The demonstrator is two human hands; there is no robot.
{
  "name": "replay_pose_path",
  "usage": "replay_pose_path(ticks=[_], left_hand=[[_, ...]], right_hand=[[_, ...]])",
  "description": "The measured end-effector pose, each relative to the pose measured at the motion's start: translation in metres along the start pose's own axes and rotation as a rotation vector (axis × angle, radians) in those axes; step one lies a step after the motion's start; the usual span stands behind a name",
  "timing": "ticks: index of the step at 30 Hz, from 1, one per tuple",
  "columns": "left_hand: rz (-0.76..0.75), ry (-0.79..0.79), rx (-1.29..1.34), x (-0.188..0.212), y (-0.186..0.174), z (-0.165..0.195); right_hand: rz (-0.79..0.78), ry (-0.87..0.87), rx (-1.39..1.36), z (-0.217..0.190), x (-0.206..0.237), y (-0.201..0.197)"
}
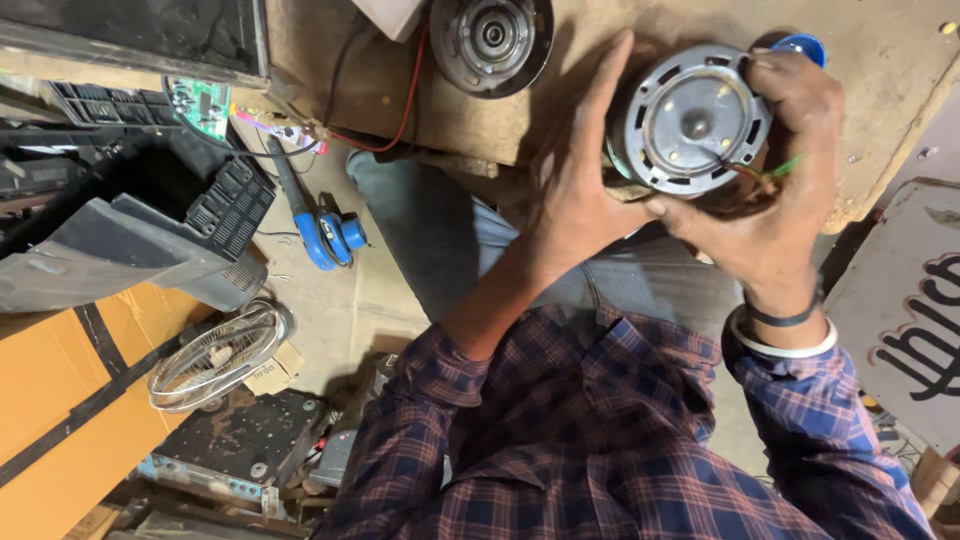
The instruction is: The person disassembles a small electric motor, removes the rotor, and applies a substance from a blue cap to the stator windings. The person then reinserts the rotor and reassembles the motor housing.
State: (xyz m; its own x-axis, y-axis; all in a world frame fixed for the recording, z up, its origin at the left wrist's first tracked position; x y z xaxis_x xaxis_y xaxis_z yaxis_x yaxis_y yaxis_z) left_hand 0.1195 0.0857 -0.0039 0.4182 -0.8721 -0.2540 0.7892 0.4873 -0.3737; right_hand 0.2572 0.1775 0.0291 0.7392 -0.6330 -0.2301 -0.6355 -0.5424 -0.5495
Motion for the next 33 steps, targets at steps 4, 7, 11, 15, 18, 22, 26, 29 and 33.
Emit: replay_pose_path(ticks=[4, 7, 11, 15, 18, 22, 26, 29, 33], left_hand=[[-0.119, -0.043, 0.218, -0.003, 0.000, -0.009], [-0.138, -0.056, 0.173, -0.001, 0.002, -0.011], [-0.113, -0.049, 0.144, 0.002, 0.004, -0.015], [-0.089, -0.007, 0.146, 0.003, 0.005, -0.014], [-0.147, -0.058, 0.132, 0.003, 0.007, -0.015], [-0.175, 0.037, 0.119, -0.004, -0.008, 0.005], [-0.175, 0.168, 0.166, -0.004, -0.026, 0.034], [-0.096, 0.152, 0.109, -0.007, -0.030, 0.041], [-0.094, 0.113, 0.168, -0.012, -0.026, 0.040]], right_hand=[[-0.137, -0.035, -0.146, -0.012, -0.015, -0.003], [-0.208, -0.064, 0.129, -0.018, -0.022, -0.006], [-0.064, -0.016, 0.095, -0.014, -0.013, -0.007], [0.068, -0.046, 0.088, -0.013, 0.000, 0.000], [0.084, -0.044, 0.143, -0.012, 0.002, 0.002], [0.103, -0.054, 0.119, -0.014, -0.003, 0.002], [0.042, -0.059, 0.020, -0.017, -0.009, 0.003], [-0.105, -0.067, 0.038, -0.018, -0.012, -0.002], [-0.198, -0.074, 0.124, -0.016, -0.014, -0.011]])
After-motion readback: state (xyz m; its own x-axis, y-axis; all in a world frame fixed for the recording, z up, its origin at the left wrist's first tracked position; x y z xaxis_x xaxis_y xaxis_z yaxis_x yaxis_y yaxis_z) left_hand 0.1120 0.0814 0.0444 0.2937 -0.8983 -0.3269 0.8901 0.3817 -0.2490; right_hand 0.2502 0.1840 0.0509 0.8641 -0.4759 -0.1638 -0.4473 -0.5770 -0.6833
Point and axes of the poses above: each hand's wrist, its own x-axis away from the middle knuckle, its own y-axis out of the palm, z = x × y, the point moved 10 cm from there along -x, towards the middle knuckle, and after that the axes turned 4 degrees about -z, right-handed, at the moved point
